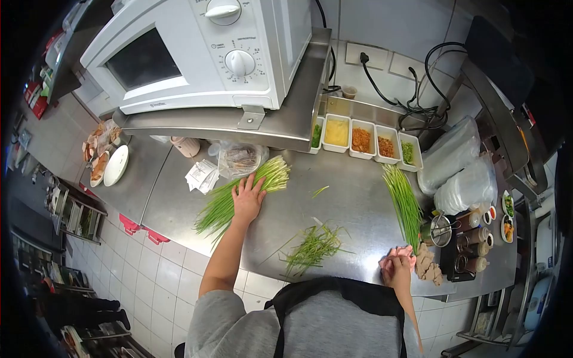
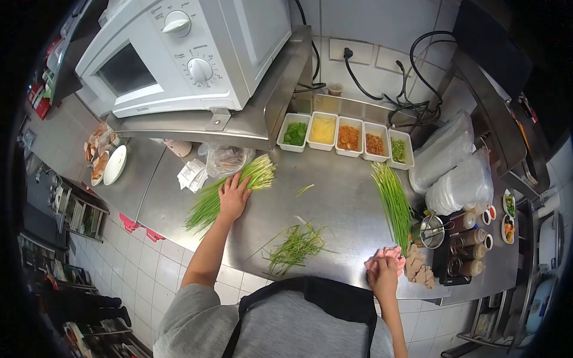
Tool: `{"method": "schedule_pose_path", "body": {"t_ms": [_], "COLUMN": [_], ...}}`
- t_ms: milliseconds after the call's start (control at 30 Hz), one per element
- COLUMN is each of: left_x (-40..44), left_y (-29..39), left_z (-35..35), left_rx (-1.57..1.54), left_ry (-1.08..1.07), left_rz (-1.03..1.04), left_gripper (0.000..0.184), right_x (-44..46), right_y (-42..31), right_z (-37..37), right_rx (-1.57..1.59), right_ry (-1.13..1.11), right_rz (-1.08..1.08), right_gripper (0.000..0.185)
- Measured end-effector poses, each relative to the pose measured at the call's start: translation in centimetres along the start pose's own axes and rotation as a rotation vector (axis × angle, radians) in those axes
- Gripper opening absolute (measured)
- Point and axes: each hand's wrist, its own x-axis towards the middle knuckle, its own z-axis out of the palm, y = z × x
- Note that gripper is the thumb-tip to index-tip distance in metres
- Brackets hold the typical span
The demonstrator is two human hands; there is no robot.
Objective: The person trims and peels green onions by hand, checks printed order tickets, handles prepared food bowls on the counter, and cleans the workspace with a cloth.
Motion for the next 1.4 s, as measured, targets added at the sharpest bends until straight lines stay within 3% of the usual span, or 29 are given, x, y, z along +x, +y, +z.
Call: {"method": "schedule_pose_path", "body": {"t_ms": [200,333,433,533,633,667,800,933,1067,1133,1200,1300,1400], "left_x": [-0.8,-1.8,-1.0,-0.4,-0.3,-0.3,-0.6,0.0,0.3,-0.2,-0.3,0.2,0.6], "left_y": [1.8,6.2,5.9,5.6,6.0,5.9,4.8,4.5,4.8,5.1,4.4,3.6,3.0], "left_z": [0.4,-2.4,-1.5,-0.8,-2.2,-2.4,-2.4,-2.5,-3.5,-3.9,-2.6,-2.4,-3.2], "left_rx": [-0.020,-0.114,-0.279,-0.273,-0.402,-0.363,-0.262,-0.310,-0.322,-0.287,-0.335,-0.568,-0.843], "left_ry": [0.074,0.237,0.202,0.081,0.034,0.042,0.017,0.041,-0.052,-0.136,-0.075,-0.073,-0.157], "left_rz": [-0.044,-0.009,-0.042,-0.120,-0.058,-0.058,-0.055,-0.062,-0.008,0.078,0.086,0.032,-0.104], "left_gripper": [0.050,0.048,0.038,0.027,0.020,0.018,0.014,0.010,0.010,0.011,0.012,0.011,0.011], "right_x": [0.3,0.6,1.1,0.9,-0.2,-0.2,0.7,0.2,1.5,1.6,1.8,1.9,1.7], "right_y": [1.2,1.3,0.9,1.7,0.2,0.0,0.3,1.0,-2.6,-2.0,-2.5,-0.7,-1.7], "right_z": [-1.4,-5.2,-6.0,-3.6,-1.2,-0.8,-3.6,-5.6,-9.1,-9.4,-9.8,-11.0,-15.4], "right_rx": [0.186,0.586,0.618,0.222,-0.136,-0.135,0.169,0.459,0.225,0.300,0.445,0.817,1.381], "right_ry": [0.022,-0.132,-0.152,-0.187,-0.037,-0.015,-0.288,-0.052,0.284,0.205,0.148,0.098,0.253], "right_rz": [-0.050,0.346,0.414,0.119,0.023,0.061,0.271,0.216,-0.051,0.031,0.066,0.246,0.252], "right_gripper": [0.008,0.015,0.011,0.014,0.017,0.020,0.010,0.014,0.020,0.025,0.031,0.021,0.019]}}
